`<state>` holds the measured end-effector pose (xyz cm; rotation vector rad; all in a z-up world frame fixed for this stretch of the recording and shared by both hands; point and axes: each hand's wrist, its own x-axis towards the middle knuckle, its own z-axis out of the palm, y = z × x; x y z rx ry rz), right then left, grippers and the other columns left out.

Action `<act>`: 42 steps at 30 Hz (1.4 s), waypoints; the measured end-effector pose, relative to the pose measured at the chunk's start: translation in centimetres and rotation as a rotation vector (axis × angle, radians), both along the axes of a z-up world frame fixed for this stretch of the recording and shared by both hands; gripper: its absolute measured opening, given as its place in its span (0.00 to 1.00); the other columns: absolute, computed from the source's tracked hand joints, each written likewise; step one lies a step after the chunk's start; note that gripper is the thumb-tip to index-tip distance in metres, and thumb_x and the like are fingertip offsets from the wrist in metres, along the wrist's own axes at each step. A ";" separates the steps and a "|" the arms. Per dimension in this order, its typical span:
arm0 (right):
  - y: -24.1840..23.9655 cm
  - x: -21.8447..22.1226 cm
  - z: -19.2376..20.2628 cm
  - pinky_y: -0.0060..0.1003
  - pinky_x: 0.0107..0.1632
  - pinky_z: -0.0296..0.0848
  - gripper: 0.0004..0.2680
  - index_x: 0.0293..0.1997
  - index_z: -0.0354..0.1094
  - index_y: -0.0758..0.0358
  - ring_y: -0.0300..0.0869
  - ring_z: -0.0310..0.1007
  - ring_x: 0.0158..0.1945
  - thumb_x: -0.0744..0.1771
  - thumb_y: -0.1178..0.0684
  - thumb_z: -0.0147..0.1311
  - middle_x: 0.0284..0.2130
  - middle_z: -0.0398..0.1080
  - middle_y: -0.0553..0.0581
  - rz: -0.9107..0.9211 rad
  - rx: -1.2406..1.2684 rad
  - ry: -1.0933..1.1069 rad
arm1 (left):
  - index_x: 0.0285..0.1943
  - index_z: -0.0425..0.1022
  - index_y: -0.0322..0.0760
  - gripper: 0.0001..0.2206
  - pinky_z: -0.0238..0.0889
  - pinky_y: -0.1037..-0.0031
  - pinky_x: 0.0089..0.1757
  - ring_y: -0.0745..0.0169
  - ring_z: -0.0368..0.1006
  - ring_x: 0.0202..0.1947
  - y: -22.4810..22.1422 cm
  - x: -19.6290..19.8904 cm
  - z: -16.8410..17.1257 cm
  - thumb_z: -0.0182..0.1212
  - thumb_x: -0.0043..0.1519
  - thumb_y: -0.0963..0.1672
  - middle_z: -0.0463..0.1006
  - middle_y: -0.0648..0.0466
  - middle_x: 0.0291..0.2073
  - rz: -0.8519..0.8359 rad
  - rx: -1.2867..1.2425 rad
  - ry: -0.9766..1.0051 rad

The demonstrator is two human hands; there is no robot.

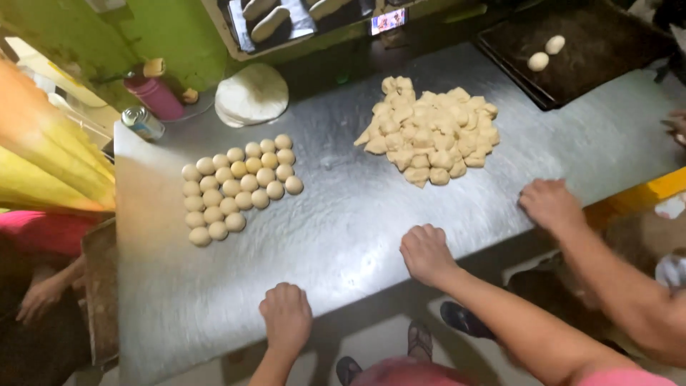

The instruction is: Shape small pieces of dough into balls and arrange them on a metal table

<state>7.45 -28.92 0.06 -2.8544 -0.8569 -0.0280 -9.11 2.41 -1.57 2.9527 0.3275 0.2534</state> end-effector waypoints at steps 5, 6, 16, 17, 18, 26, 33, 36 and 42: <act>3.4 4.4 0.8 0.50 0.54 0.60 0.10 0.31 0.67 0.51 0.50 0.66 0.48 0.67 0.43 0.42 0.32 0.65 0.51 -0.097 -0.003 0.047 | 0.31 0.69 0.44 0.06 0.57 0.58 0.42 0.48 0.69 0.38 0.7 5.8 0.8 0.52 0.60 0.46 0.68 0.54 0.29 -0.007 0.133 -0.094; 4.7 6.8 1.2 0.50 0.54 0.60 0.10 0.31 0.67 0.51 0.50 0.66 0.48 0.67 0.43 0.42 0.32 0.65 0.51 -0.098 -0.007 0.034 | 0.31 0.69 0.44 0.06 0.57 0.58 0.42 0.48 0.69 0.38 0.4 9.3 0.9 0.52 0.60 0.46 0.68 0.54 0.29 -0.007 0.129 -0.107; -0.4 0.5 -0.6 0.52 0.52 0.62 0.10 0.34 0.65 0.53 0.53 0.65 0.48 0.69 0.42 0.42 0.33 0.63 0.53 -0.022 0.072 0.057 | 0.33 0.68 0.42 0.06 0.57 0.60 0.36 0.49 0.67 0.33 1.8 -0.3 0.3 0.52 0.64 0.44 0.64 0.53 0.28 -0.095 0.082 -0.208; -1.5 0.3 -0.6 0.51 0.52 0.61 0.11 0.34 0.64 0.51 0.51 0.65 0.46 0.70 0.41 0.39 0.32 0.61 0.51 -0.024 0.062 0.020 | 0.34 0.68 0.43 0.07 0.57 0.62 0.37 0.52 0.66 0.34 2.7 -1.0 0.9 0.50 0.65 0.45 0.64 0.56 0.29 -0.056 0.091 -0.163; -0.5 1.4 -0.6 0.51 0.52 0.61 0.11 0.34 0.64 0.51 0.51 0.65 0.46 0.70 0.41 0.39 0.32 0.61 0.51 -0.023 0.062 0.025 | 0.34 0.68 0.43 0.07 0.57 0.62 0.37 0.52 0.66 0.34 3.1 0.8 0.0 0.50 0.65 0.45 0.64 0.56 0.29 -0.055 0.091 -0.158; 6.3 5.9 1.5 0.56 0.56 0.59 0.15 0.33 0.66 0.55 0.53 0.67 0.47 0.69 0.38 0.39 0.32 0.66 0.56 -0.107 0.056 -0.054 | 0.30 0.74 0.40 0.17 0.64 0.58 0.38 0.46 0.74 0.34 1.5 9.6 2.9 0.49 0.68 0.50 0.74 0.49 0.26 0.072 0.023 -0.134; -1.0 1.9 -0.9 0.49 0.44 0.67 0.13 0.30 0.66 0.51 0.50 0.68 0.42 0.69 0.41 0.39 0.31 0.65 0.50 0.035 0.047 0.001 | 0.25 0.72 0.39 0.17 0.64 0.62 0.40 0.49 0.71 0.34 1.4 1.9 1.1 0.56 0.65 0.50 0.69 0.51 0.23 0.132 -0.150 -0.026; 3.0 7.1 -0.3 0.52 0.55 0.59 0.12 0.31 0.64 0.52 0.51 0.64 0.47 0.69 0.40 0.43 0.32 0.62 0.52 -0.070 0.095 -0.097 | 0.27 0.78 0.45 0.17 0.64 0.68 0.39 0.59 0.73 0.32 0.8 8.0 3.7 0.53 0.68 0.51 0.73 0.58 0.22 0.209 0.001 0.145; 5.9 5.6 2.6 0.59 0.54 0.62 0.16 0.31 0.68 0.58 0.55 0.70 0.45 0.69 0.37 0.42 0.31 0.69 0.59 -0.123 0.090 -0.080 | 0.26 0.76 0.40 0.15 0.64 0.57 0.39 0.47 0.74 0.36 -2.3 9.3 5.3 0.59 0.63 0.50 0.75 0.49 0.24 0.258 -0.033 -0.088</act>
